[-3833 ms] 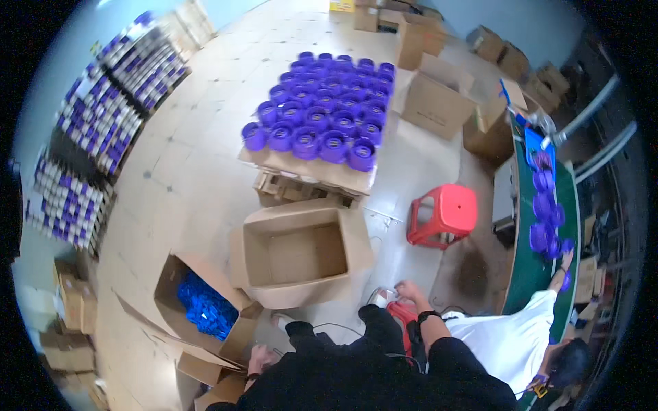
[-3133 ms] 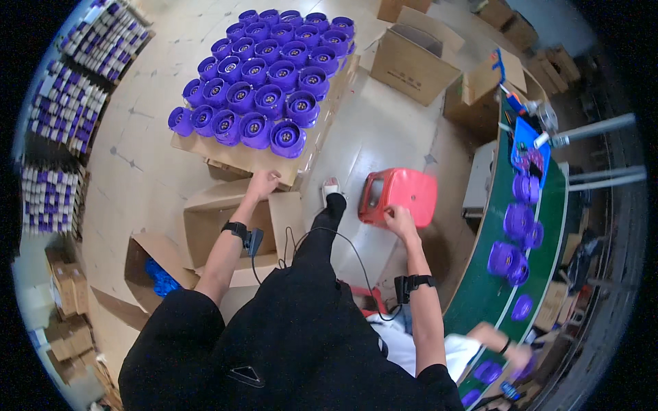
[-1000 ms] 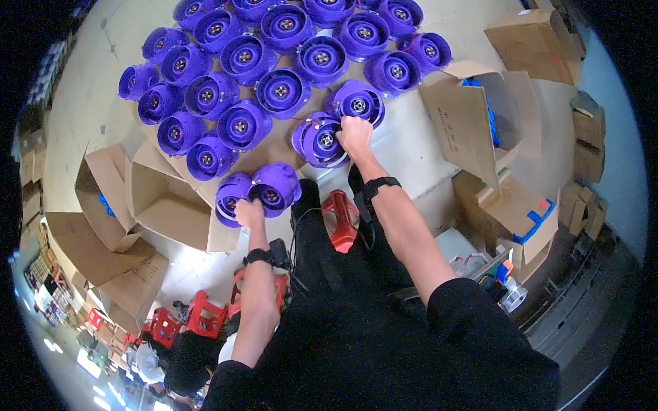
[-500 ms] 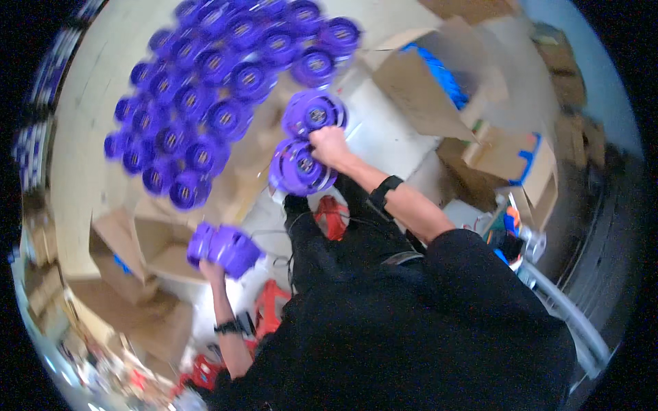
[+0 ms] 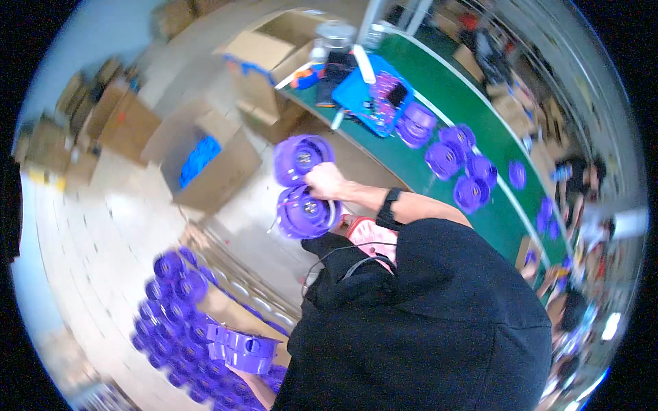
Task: The person handles purple plastic housings and circular electronic components on a green workbench. They repeatedly pick up the housings, inspect them, and place them down, while also moving stacks of the circular components between the table and a cardboard box. The person works alongside other individuals in a factory setting.
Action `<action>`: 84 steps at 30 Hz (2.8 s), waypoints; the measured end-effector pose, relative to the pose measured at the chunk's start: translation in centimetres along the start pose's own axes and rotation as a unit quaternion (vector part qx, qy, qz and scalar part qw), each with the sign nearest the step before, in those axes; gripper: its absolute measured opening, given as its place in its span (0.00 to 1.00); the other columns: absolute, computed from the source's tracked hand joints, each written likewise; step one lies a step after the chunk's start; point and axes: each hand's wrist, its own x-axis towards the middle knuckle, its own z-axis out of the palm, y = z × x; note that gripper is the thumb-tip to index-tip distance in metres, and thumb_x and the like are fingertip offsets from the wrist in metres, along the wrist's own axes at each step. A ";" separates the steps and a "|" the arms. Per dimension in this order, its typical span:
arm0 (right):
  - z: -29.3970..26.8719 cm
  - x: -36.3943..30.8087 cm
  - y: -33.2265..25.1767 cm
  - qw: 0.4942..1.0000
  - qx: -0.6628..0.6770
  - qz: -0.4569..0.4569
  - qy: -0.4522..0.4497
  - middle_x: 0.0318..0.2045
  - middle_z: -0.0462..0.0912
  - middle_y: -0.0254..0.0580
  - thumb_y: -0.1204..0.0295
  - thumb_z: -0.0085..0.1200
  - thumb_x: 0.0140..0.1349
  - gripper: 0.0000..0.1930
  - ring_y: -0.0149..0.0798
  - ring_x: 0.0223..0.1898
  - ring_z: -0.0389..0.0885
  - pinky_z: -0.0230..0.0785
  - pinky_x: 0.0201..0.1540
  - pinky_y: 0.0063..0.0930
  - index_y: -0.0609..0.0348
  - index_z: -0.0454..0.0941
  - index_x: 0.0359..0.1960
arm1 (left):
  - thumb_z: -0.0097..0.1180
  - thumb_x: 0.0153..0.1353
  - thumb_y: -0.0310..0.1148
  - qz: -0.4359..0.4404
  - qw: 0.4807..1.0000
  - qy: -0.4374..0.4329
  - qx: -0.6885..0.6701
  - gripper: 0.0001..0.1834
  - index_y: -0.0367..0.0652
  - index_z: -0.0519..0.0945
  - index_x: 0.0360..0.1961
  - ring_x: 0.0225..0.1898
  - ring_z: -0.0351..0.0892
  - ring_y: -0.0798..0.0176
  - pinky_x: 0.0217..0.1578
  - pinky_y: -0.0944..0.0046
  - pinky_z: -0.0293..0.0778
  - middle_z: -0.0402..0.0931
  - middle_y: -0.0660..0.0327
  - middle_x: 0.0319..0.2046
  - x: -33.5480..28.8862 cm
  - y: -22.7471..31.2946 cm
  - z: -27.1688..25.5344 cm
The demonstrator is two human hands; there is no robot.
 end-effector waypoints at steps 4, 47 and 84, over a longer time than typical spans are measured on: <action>-1.2 -12.4 10.9 0.963 0.005 0.221 0.151 0.21 0.81 0.52 0.67 0.59 0.37 0.10 0.54 0.27 0.83 0.76 0.33 0.46 0.59 0.81 0.21 | 0.62 0.50 0.24 0.038 0.982 -0.184 0.019 0.20 0.35 0.79 0.47 0.39 0.80 0.59 0.39 0.60 0.77 0.80 0.54 0.43 5.4 5.4 9.5; 15.1 -49.9 23.3 0.091 0.140 0.980 0.107 0.39 0.84 0.58 0.61 0.59 0.45 0.18 0.56 0.43 0.83 0.75 0.48 0.46 0.61 0.82 0.35 | 0.59 0.50 0.25 0.796 0.254 -0.486 0.257 0.09 0.44 0.84 0.34 0.44 0.81 0.47 0.44 0.48 0.77 0.82 0.51 0.35 -40.7 45.5 108.4; 16.6 -50.7 21.6 0.096 0.096 0.983 0.121 0.33 0.83 0.61 0.62 0.54 0.43 0.20 0.60 0.38 0.82 0.72 0.47 0.46 0.68 0.79 0.32 | 0.48 0.59 0.34 0.382 0.807 -0.449 0.025 0.20 0.33 0.73 0.50 0.37 0.81 0.43 0.46 0.48 0.75 0.80 0.43 0.35 -21.0 47.3 115.8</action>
